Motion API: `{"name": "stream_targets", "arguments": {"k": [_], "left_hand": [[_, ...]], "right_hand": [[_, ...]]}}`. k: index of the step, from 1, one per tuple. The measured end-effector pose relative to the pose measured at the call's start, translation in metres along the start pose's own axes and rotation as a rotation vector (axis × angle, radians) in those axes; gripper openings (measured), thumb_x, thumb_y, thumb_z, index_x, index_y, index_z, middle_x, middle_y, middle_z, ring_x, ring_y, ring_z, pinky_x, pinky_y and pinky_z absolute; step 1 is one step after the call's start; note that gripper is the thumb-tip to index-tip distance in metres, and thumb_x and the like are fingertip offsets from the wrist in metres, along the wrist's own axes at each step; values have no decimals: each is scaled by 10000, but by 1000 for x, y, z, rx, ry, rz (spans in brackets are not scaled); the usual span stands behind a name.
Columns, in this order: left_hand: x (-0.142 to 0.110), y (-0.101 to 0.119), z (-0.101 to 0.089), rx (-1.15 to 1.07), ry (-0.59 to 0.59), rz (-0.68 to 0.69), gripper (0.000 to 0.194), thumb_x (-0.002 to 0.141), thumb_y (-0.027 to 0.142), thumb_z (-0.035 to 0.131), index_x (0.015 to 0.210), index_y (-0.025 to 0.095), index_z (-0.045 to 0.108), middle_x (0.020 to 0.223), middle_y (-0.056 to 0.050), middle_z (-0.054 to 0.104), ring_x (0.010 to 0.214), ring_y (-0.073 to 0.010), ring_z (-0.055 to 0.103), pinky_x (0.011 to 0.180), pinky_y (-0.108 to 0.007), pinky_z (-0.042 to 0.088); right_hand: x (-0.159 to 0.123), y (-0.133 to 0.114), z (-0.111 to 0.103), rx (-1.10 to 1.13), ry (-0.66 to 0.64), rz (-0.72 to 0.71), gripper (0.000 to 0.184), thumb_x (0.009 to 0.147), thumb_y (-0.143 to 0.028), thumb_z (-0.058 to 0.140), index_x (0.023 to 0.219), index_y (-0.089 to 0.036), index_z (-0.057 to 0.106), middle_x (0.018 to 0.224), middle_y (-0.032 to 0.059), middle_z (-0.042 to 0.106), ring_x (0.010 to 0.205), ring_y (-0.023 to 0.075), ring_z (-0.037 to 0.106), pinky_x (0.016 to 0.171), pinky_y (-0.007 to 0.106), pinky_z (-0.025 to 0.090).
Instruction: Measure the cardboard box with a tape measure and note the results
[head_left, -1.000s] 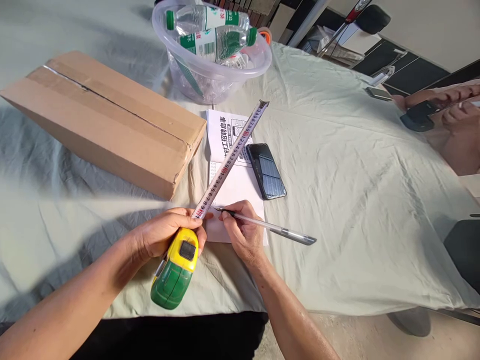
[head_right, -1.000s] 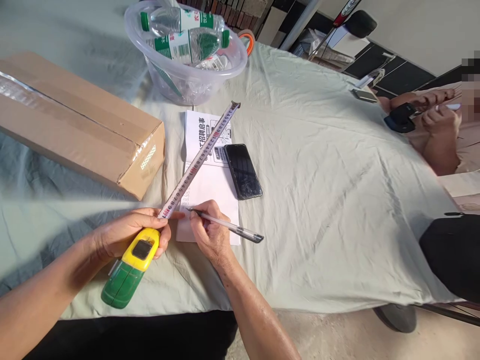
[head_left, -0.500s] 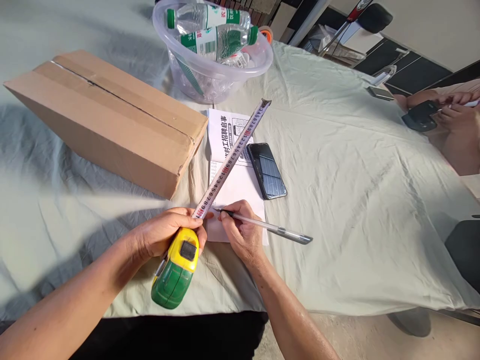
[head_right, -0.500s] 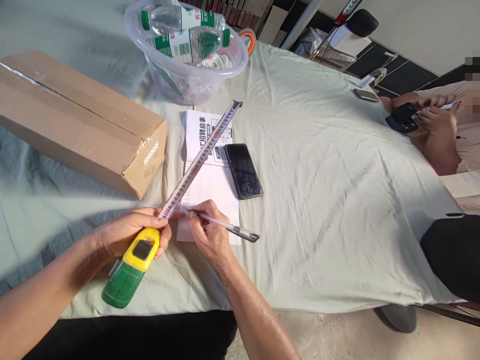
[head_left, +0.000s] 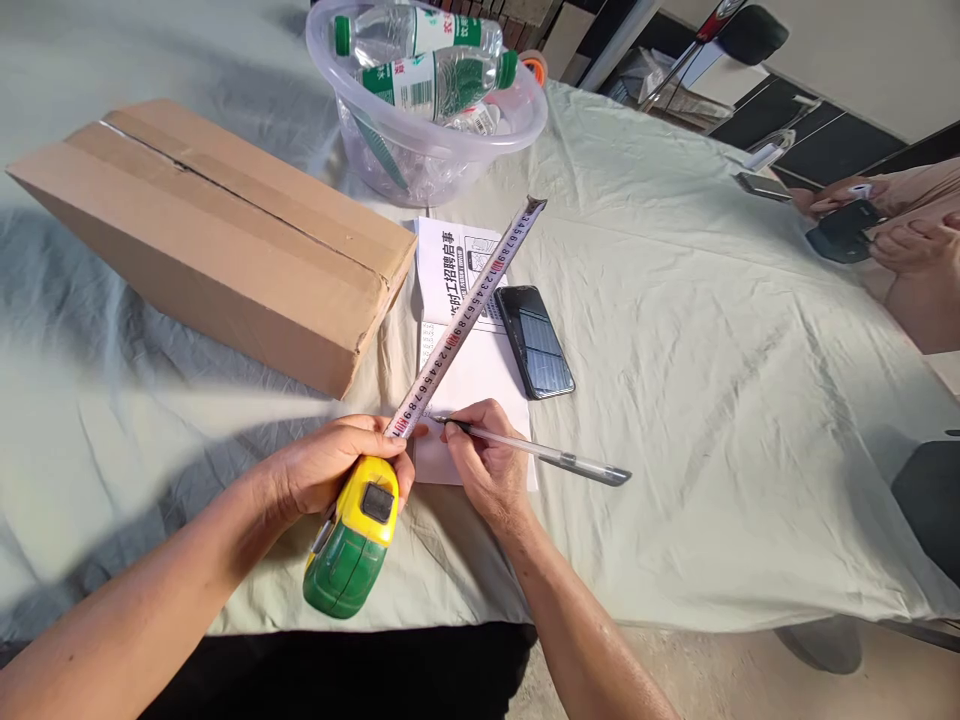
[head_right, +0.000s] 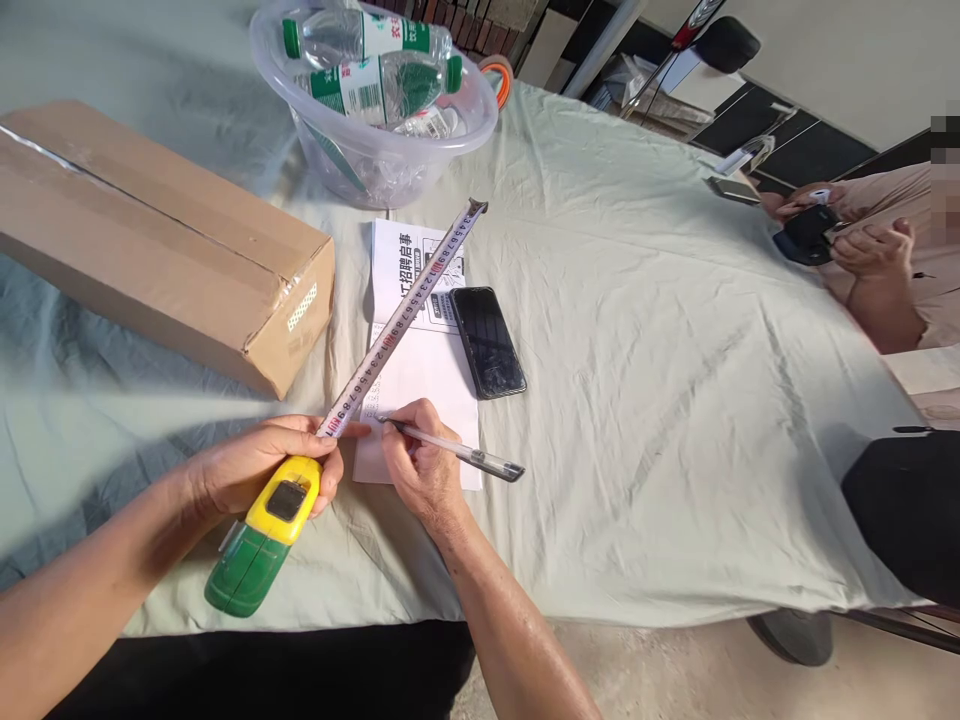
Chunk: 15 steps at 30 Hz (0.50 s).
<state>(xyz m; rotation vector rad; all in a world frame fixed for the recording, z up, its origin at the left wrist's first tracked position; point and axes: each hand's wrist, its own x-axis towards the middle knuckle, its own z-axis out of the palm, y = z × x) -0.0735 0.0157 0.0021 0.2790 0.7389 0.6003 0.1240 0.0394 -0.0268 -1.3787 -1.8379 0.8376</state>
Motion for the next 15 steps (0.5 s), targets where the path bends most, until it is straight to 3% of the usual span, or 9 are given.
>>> {"name": "stream_targets", "arguments": {"k": [10, 15], "left_hand": [[-2, 0, 2, 21, 26, -8, 241, 845, 175, 529, 1076, 143, 589, 634, -64, 643, 533, -183, 568, 518, -273, 431], [-1, 0, 1, 28, 26, -4, 182, 842, 182, 535, 1013, 146, 585, 644, -66, 643, 541, -182, 571, 530, -279, 437]], "right_hand": [[1, 0, 0, 11, 53, 8, 68, 842, -215, 522, 778, -223, 543, 640, -26, 566, 570, 133, 520, 522, 255, 393], [2, -1, 1, -3, 48, 14, 65, 837, -207, 526, 776, -221, 545, 619, -32, 559, 548, 127, 499, 515, 249, 384]]}}
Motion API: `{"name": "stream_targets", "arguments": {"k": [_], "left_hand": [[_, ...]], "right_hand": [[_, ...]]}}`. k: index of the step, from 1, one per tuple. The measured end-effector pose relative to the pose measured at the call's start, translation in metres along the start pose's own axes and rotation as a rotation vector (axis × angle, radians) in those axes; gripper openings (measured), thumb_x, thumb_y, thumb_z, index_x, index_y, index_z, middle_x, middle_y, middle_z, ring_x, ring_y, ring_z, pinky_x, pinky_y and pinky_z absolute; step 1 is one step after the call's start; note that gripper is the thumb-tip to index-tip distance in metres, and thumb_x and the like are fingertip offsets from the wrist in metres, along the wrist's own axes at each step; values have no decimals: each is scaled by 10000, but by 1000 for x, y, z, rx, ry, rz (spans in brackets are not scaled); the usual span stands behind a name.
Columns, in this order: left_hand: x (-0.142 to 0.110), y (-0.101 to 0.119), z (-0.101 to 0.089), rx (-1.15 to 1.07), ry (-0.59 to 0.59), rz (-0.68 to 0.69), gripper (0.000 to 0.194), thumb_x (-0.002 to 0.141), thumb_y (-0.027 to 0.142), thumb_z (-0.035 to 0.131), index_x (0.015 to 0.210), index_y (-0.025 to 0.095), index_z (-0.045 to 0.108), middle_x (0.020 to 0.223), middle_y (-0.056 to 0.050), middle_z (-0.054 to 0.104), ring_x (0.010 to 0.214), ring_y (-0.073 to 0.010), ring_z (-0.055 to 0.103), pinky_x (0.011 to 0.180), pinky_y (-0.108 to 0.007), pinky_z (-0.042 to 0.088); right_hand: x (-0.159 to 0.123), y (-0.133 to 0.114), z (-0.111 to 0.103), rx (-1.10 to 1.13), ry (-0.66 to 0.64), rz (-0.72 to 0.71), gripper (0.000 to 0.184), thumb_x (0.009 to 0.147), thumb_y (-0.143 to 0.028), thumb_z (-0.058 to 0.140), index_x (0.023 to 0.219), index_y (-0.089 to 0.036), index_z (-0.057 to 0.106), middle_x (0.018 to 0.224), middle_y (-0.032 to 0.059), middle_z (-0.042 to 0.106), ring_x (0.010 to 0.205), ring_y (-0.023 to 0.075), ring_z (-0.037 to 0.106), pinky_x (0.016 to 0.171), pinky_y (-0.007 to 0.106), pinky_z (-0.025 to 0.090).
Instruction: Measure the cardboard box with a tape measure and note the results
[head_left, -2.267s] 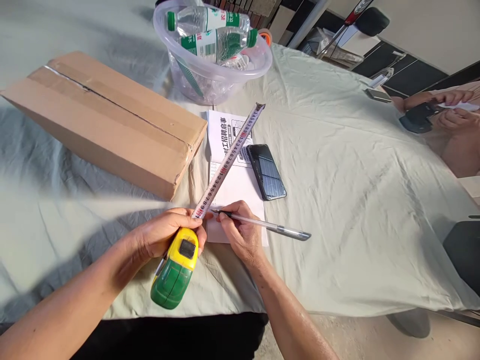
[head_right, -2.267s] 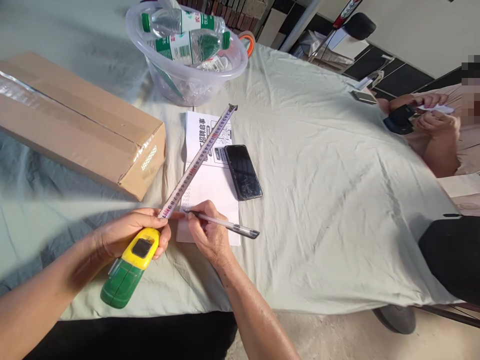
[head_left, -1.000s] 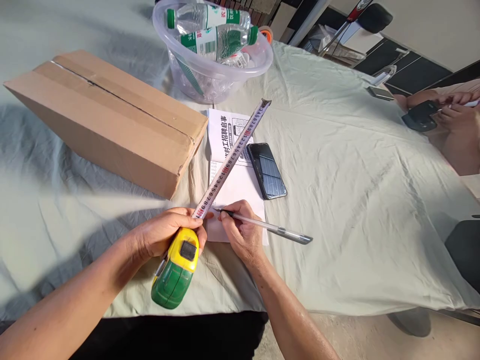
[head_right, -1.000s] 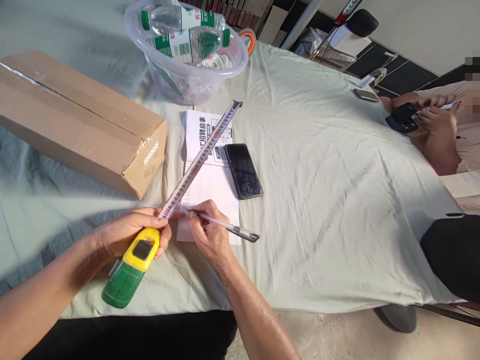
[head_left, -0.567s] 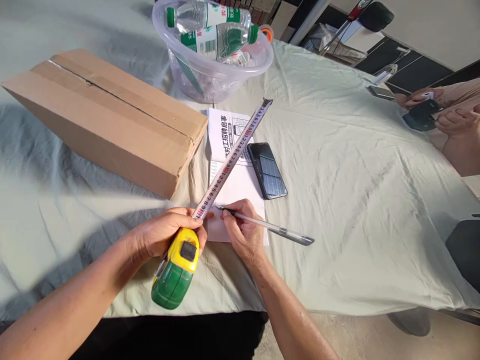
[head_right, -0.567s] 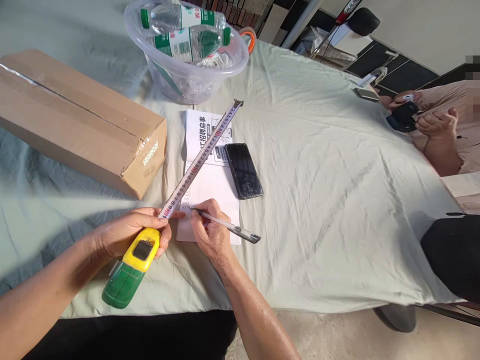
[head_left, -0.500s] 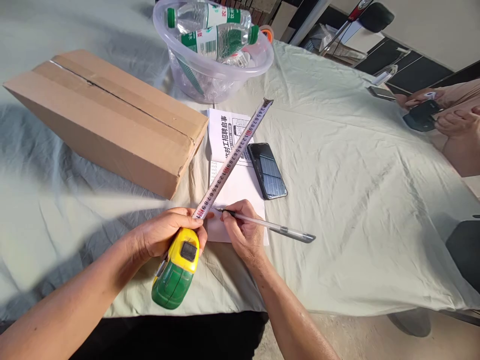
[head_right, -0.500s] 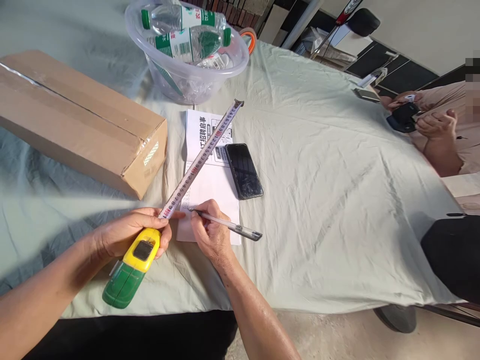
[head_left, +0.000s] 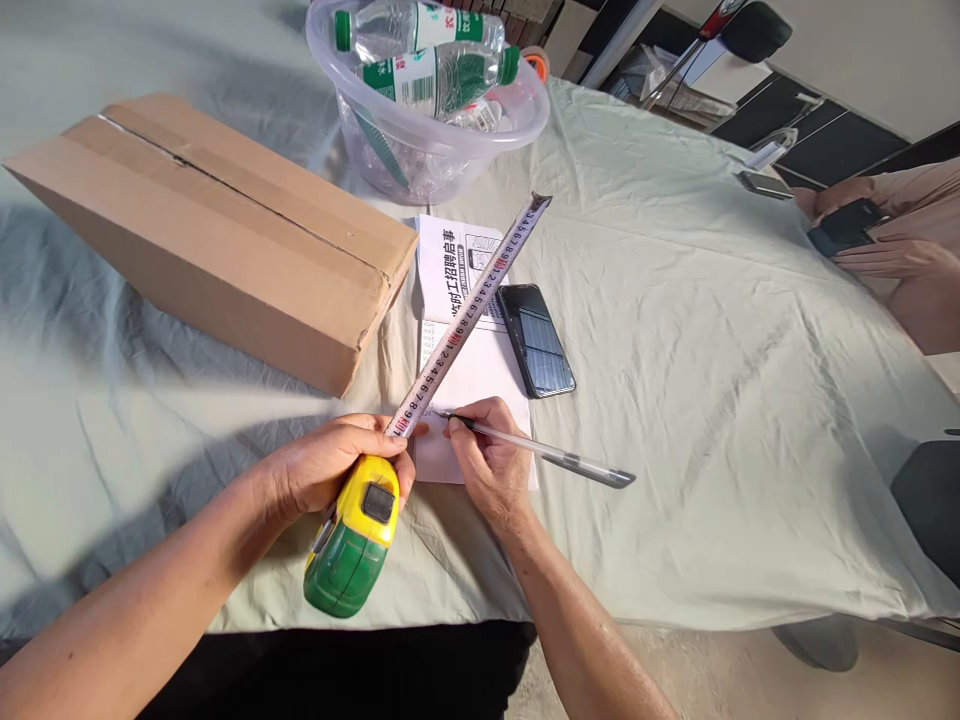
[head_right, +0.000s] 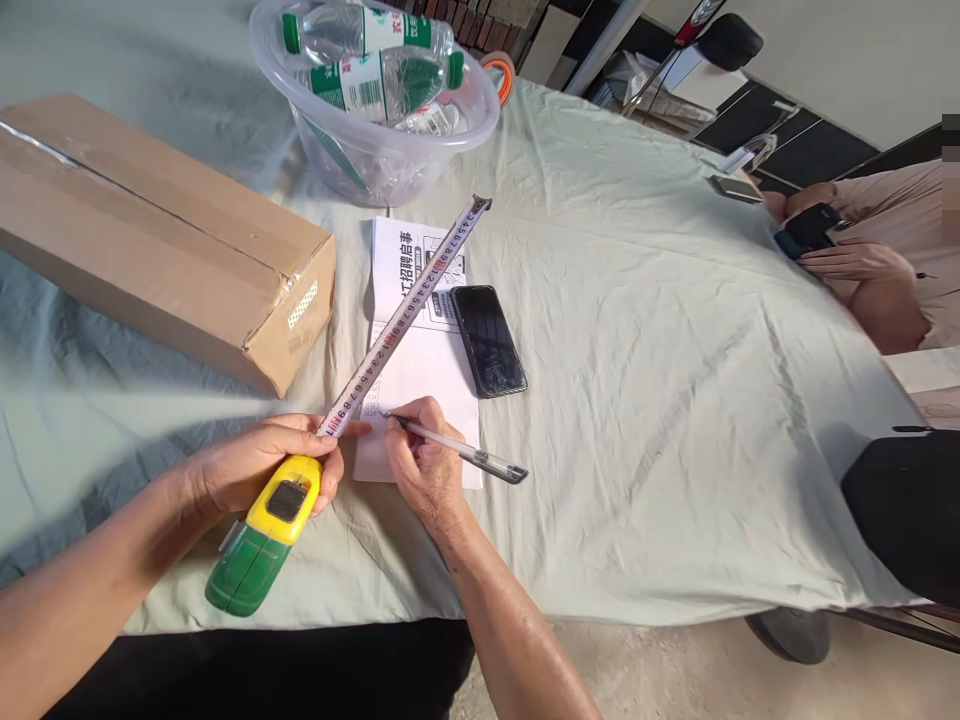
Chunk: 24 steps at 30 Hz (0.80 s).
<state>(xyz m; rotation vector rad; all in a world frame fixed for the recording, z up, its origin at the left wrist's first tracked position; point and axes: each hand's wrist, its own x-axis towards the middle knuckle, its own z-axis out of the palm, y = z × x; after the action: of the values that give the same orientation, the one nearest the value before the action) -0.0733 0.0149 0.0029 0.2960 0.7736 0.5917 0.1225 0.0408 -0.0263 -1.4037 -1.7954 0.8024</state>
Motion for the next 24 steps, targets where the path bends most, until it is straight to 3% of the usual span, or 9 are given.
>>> {"name": "stream_targets", "arguments": {"k": [9, 16, 21, 24], "left_hand": [[0, 0, 0, 9, -15, 24, 62, 838, 210, 554, 872, 168, 584, 638, -63, 641, 530, -174, 565, 518, -271, 435], [-1, -1, 3, 17, 8, 36, 199, 825, 195, 541, 1003, 128, 596, 622, -50, 651, 523, -170, 568, 511, -256, 435], [-1, -2, 1, 40, 4, 44, 106, 825, 207, 540, 912, 154, 572, 613, -53, 648, 518, -162, 571, 497, -241, 436], [0, -4, -1, 51, -8, 65, 76, 819, 209, 561, 881, 176, 533, 632, -58, 652, 536, -169, 586, 496, -244, 450]], "right_hand": [[-1, 2, 0, -21, -8, -20, 47, 837, -206, 528, 790, -212, 534, 607, -44, 546, 549, 123, 518, 512, 239, 380], [-2, 3, -1, 33, -22, -35, 49, 832, -190, 535, 788, -211, 541, 634, -41, 553, 550, 122, 514, 514, 245, 380], [2, 5, -5, 161, 166, -21, 76, 877, -262, 547, 827, -209, 569, 720, -13, 601, 682, 154, 581, 628, 285, 444], [5, 9, -8, 186, 210, -10, 85, 894, -287, 550, 864, -211, 573, 751, -1, 620, 727, 169, 598, 684, 314, 461]]}}
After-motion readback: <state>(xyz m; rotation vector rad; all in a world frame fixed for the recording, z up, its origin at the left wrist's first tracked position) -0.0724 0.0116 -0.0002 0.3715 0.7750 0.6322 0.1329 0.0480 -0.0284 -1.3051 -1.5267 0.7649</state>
